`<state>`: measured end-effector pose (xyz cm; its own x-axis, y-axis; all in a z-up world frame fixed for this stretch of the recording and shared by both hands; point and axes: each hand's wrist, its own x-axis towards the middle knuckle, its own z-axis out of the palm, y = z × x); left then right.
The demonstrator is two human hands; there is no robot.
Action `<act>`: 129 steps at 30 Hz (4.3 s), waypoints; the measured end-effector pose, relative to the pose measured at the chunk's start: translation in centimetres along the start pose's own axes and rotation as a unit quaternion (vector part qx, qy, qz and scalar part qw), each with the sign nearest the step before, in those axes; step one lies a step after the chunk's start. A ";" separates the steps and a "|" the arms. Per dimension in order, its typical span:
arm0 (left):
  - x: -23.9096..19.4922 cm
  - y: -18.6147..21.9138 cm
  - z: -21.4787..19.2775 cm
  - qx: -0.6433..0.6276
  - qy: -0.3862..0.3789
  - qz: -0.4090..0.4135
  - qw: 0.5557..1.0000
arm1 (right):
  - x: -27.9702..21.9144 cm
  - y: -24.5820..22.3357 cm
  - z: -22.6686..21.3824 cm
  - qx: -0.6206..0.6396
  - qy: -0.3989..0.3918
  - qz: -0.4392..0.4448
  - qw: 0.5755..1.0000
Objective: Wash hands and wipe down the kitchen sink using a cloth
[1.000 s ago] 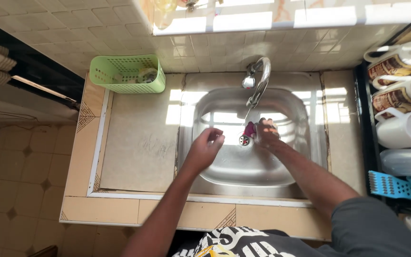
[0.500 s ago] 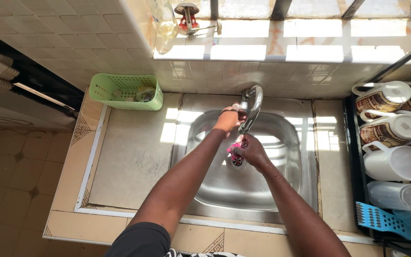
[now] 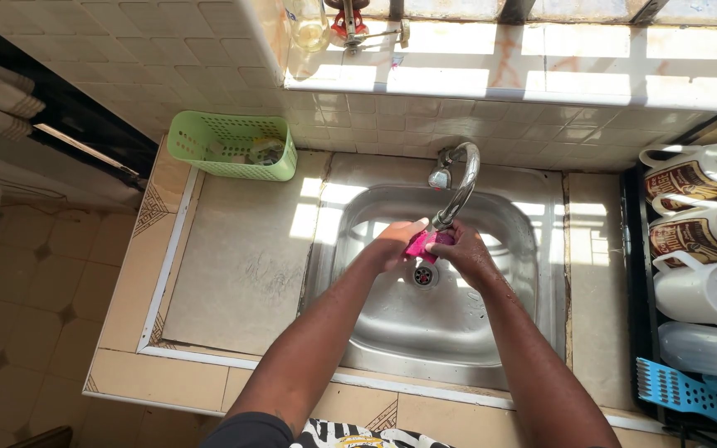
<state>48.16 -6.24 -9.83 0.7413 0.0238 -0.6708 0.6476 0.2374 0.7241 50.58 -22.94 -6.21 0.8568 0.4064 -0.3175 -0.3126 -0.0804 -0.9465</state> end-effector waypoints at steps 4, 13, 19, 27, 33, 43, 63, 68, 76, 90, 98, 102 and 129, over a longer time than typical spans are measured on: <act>0.1 -1.5 0.2 -0.167 0.003 0.021 0.986 | 0.2 0.0 -0.1 0.072 0.050 0.006 0.996; -1.5 0.6 3.6 -0.308 0.041 -0.073 0.948 | 0.4 4.5 5.7 -0.264 0.213 -0.288 0.896; 3.8 -7.3 5.1 -0.405 0.009 0.014 0.914 | 2.4 3.8 5.0 -0.177 0.254 -0.046 0.950; 11.7 -14.5 4.6 -0.505 -0.061 0.119 0.853 | 3.8 8.8 4.6 -0.469 0.225 -0.355 0.777; 13.7 -14.0 4.2 -0.567 -0.125 0.201 0.789 | 1.0 3.3 7.9 -0.174 0.256 -0.073 0.948; 10.6 -9.9 4.5 -0.212 0.177 -0.124 0.953 | -0.7 2.3 7.7 -0.026 0.200 0.005 0.979; 5.2 -9.0 7.3 0.136 0.349 0.094 0.922 | -1.3 2.2 7.5 0.005 0.137 0.027 0.990; 4.2 -9.3 9.2 0.112 0.342 0.102 0.927 | 3.9 7.7 4.2 -0.026 0.147 -0.024 0.989; 2.6 -6.6 6.4 0.070 0.327 0.094 0.938 | -4.4 -2.4 10.4 0.083 0.150 -0.047 0.984; -1.4 -5.7 5.7 0.016 0.287 0.086 0.954 | 0.1 2.9 7.4 0.133 0.189 0.079 0.970; -3.5 -4.5 5.4 -0.030 0.269 0.094 0.958 | 0.2 3.6 7.0 0.323 0.071 0.014 0.944; -4.9 -4.0 4.8 -0.044 0.263 0.100 0.959 | 0.5 3.8 6.7 0.314 0.046 0.055 0.947; -16.1 -6.2 -3.1 -0.021 0.236 0.206 0.950 | -5.5 2.4 14.0 0.207 -0.098 0.101 0.968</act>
<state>31.69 -5.11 -3.99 0.7623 0.5528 -0.3366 0.3053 0.1514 0.9401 39.34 -12.62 -5.94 0.6795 0.5892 -0.4372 -0.6379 0.1799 -0.7488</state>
